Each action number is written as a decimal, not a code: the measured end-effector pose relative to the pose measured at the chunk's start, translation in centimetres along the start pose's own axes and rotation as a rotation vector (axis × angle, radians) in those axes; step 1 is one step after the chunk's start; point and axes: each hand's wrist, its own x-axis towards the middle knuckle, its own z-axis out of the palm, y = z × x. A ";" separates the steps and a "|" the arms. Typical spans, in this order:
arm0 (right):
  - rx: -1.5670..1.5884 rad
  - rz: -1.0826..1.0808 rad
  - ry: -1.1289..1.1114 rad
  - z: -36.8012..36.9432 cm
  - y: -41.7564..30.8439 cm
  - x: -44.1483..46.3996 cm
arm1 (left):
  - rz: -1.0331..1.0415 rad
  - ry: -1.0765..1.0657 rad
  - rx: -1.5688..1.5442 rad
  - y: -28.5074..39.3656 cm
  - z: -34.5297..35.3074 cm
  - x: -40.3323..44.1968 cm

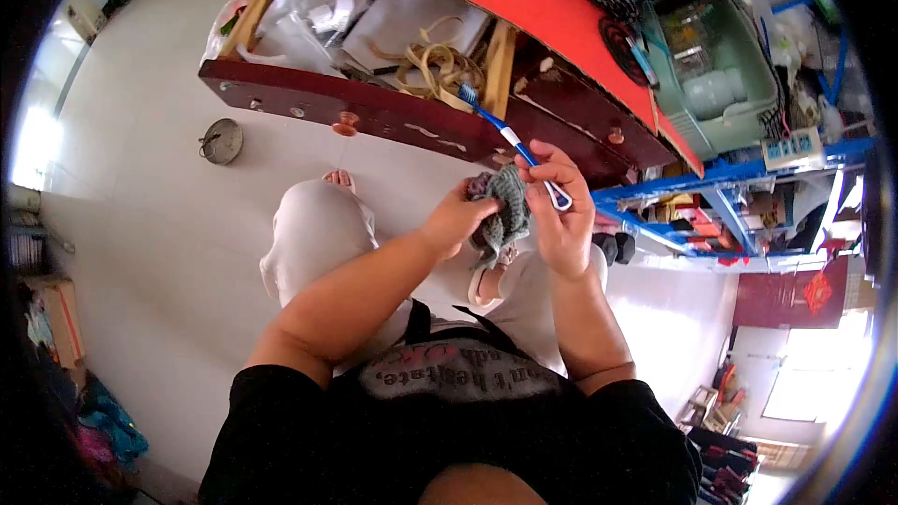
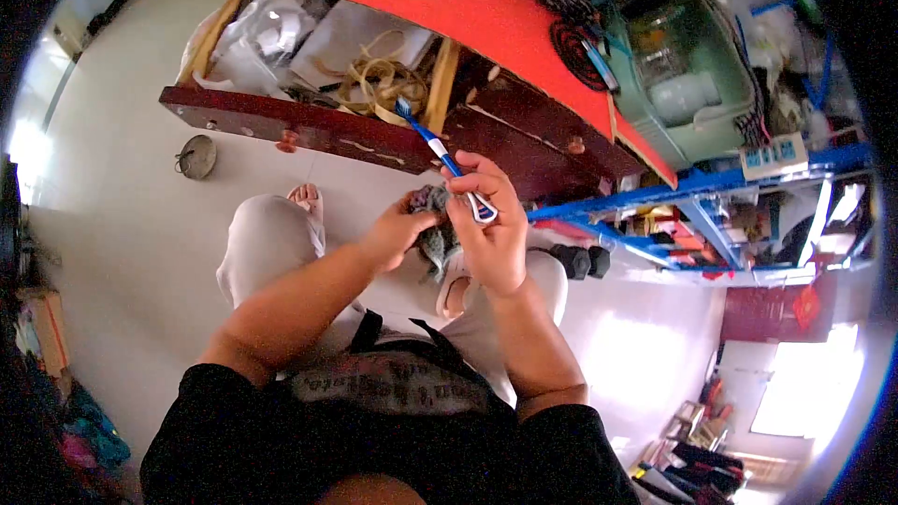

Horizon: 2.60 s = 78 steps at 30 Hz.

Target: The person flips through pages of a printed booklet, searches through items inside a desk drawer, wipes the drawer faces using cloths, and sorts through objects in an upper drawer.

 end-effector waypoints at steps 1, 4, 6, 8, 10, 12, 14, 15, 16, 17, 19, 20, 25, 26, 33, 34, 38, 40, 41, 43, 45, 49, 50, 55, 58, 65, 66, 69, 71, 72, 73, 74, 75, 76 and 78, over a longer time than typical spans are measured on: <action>0.117 0.078 0.041 -0.3 0.5 -0.6 | 0.008 0.020 0.011 -0.1 -0.1 0.1; 0.152 0.122 0.055 -1.1 2.3 -2.0 | 0.009 0.048 0.041 0.3 0.2 -0.4; 0.048 0.115 0.066 -1.2 3.5 -2.7 | 0.018 0.020 0.014 0.6 0.1 -0.5; 0.053 0.213 0.056 -1.2 3.9 -3.3 | 0.000 0.019 0.005 0.9 0.3 -0.5; 0.031 0.297 0.106 -1.0 3.9 -3.8 | 0.005 0.025 0.002 1.0 0.1 -0.4; 0.069 0.354 0.107 -1.2 4.1 -4.0 | 0.018 -0.014 -0.011 1.1 0.1 -0.6; 0.093 0.410 0.101 -1.5 4.2 -4.3 | 0.044 -0.001 -0.007 0.9 -0.1 -0.4; 0.253 0.515 0.120 -1.8 4.3 -4.5 | 0.033 -0.002 0.012 0.8 -0.3 -0.3; 0.414 0.612 0.139 -2.0 4.4 -4.6 | 0.021 -0.007 0.023 0.8 -0.3 -0.2; 0.511 0.646 0.142 -2.2 4.1 -4.5 | 0.018 0.005 0.033 0.7 -0.3 -0.2; 0.677 0.679 0.199 -2.4 3.9 -4.7 | 0.021 0.020 0.036 0.5 -0.4 0.0; 0.840 0.709 0.238 -2.4 3.9 -4.8 | 0.014 0.015 0.044 0.3 -0.7 0.2; 0.849 0.657 0.198 -3.1 3.9 -5.1 | -0.010 0.018 0.090 0.1 -1.1 0.5; 0.830 0.640 0.153 -3.2 4.1 -5.2 | -0.008 0.015 0.095 0.1 -1.0 0.4; 0.778 0.625 0.207 -2.9 3.8 -5.4 | -0.021 0.033 0.080 0.4 -0.7 0.0; 0.766 0.635 0.221 -2.9 3.8 -5.5 | -0.025 0.031 0.081 0.4 -0.7 0.0; 0.739 0.645 0.242 -2.9 3.9 -5.5 | -0.017 -0.014 0.080 0.2 -0.9 0.1; 0.725 0.680 0.252 -3.1 3.9 -5.5 | -0.010 0.033 0.088 0.1 -0.8 0.0; 0.711 0.716 0.261 -3.1 4.0 -5.5 | -0.017 0.034 0.089 0.1 -0.8 0.1; 0.785 0.708 0.284 -3.2 4.3 -5.6 | -0.015 0.002 0.086 0.0 -1.1 0.3; 0.937 0.643 0.253 -3.6 4.9 -5.6 | -0.025 -0.002 0.078 0.0 -1.1 0.3; 0.987 0.645 0.325 -3.6 4.4 -5.3 | -0.019 -0.002 0.076 0.1 -1.0 0.2; 0.989 0.647 0.333 -3.7 4.5 -5.4 | -0.011 0.000 0.073 0.1 -0.9 0.2; 0.967 0.624 0.355 -3.8 5.0 -5.4 | -0.031 0.032 0.078 0.3 -0.7 0.0; 0.956 0.643 0.367 -3.8 4.8 -5.3 | -0.036 0.084 0.107 0.2 -0.5 0.0; 0.923 0.618 0.369 -3.8 4.6 -5.4 | -0.033 0.031 0.104 0.0 -1.0 0.2; 0.921 0.610 0.365 -3.8 4.6 -5.4 | -0.026 0.026 0.103 0.1 -0.9 0.1; 0.882 0.594 0.341 -3.7 4.7 -5.5 | -0.033 0.052 0.117 0.3 -0.6 -0.2; 0.875 0.611 0.348 -3.7 4.8 -5.6 | -0.031 0.056 0.118 0.4 -0.5 -0.3; 0.874 0.608 0.345 -3.7 4.7 -5.6 | -0.035 0.062 0.120 0.4 -0.4 -0.3; 0.857 0.606 0.339 -3.7 4.6 -5.6 | -0.032 0.062 0.120 0.4 -0.4 -0.3; 0.840 0.603 0.333 -3.6 4.6 -5.5 | -0.029 0.053 0.115 0.4 -0.4 -0.3; 0.839 0.602 0.329 -3.6 4.5 -5.5 | -0.026 0.045 0.110 0.4 -0.5 -0.3; 0.846 0.609 0.345 -3.5 4.4 -5.4 | -0.023 0.046 0.108 0.4 -0.5 -0.3; 0.852 0.619 0.355 -3.4 4.2 -5.4 | -0.029 0.057 0.095 0.3 -0.5 -0.3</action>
